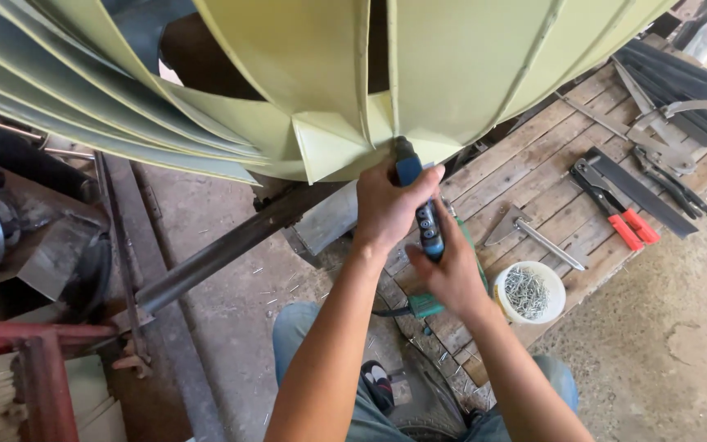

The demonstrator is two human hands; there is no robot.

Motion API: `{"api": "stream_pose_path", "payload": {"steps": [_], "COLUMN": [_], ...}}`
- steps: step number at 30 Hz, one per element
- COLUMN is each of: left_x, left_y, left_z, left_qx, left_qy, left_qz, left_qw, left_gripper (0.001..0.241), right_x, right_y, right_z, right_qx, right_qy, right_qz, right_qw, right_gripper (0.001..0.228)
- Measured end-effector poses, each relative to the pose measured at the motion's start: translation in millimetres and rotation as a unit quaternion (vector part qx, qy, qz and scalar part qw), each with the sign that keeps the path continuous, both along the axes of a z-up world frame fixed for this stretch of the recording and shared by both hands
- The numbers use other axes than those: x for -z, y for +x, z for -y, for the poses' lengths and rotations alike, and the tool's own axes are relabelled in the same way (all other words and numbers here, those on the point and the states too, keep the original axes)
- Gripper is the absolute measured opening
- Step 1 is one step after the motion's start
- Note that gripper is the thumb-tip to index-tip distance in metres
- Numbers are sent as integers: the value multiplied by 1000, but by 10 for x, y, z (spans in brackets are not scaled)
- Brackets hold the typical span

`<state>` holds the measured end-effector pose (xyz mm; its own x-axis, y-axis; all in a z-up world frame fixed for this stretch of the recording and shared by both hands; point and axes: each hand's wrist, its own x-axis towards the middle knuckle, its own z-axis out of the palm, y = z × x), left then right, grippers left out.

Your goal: The person sits on a low stool and fastens rivets along the seam of a large curved sheet-metal ventilator, using a power drill and a hand riveter, taking rivets from a bowl on the bench. They press the panels together by hand, then rotate the assembly and press on its top cap.

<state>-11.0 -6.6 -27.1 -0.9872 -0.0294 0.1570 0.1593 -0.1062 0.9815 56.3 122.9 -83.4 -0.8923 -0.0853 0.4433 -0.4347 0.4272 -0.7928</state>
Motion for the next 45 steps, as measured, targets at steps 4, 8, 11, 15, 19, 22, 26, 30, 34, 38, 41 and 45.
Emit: {"api": "stream_pose_path", "payload": {"steps": [4, 8, 11, 15, 19, 22, 26, 30, 34, 38, 41, 45], "left_x": [-10, -18, -33, -42, -35, -69, -40, -226, 56, 476, 605, 591], "left_y": [-12, 25, 51, 19, 6, 26, 21, 251, 864, 1226, 1453, 1656], "left_z": [-6, -2, 3, 4, 12, 4, 7, 55, 181, 355, 367, 337], "left_qx": [-42, -68, -60, -59, -4, -45, -17, -6, 211, 288, 243, 106], "left_qy": [-89, -95, -62, -102, -9, -65, -25, -128, -122, -407, -470, -424], "left_qz": [-8, -31, -24, 6, 3, -10, 16, 61, -181, -38, 33, 6], "left_qw": [995, 993, 996, 993, 1000, 997, 999, 990, 953, 866, 848, 899], "left_gripper": [29, 31, 31, 32, 26, 26, 29, 45, 53, 46, 38, 26], "right_x": [284, 375, 215, -238, -18, 307, 444, 706, 964, 1316, 907, 1550], "right_y": [-322, -426, -258, 103, -169, -342, -450, -272, 506, 1062, 1109, 1047], "right_z": [47, 141, 110, 81, 51, 63, 76, 51, -18, -308, -598, -1611], "right_qx": [23, 82, 84, 44, 31, 49, 70, 103, -1, -163, -208, 16], "right_qy": [-6, -14, 42, 85, 0, 28, -13, -11, -222, -144, -23, 115], "right_qz": [94, 32, 37, -54, 160, 47, -42, -8, 137, 293, 359, 252], "right_qw": [995, 996, 995, 994, 987, 997, 997, 995, 965, 931, 910, 961], "right_gripper": [60, 46, 50, 68, 61, 48, 44, 35, 38, 40, 38, 41]}}
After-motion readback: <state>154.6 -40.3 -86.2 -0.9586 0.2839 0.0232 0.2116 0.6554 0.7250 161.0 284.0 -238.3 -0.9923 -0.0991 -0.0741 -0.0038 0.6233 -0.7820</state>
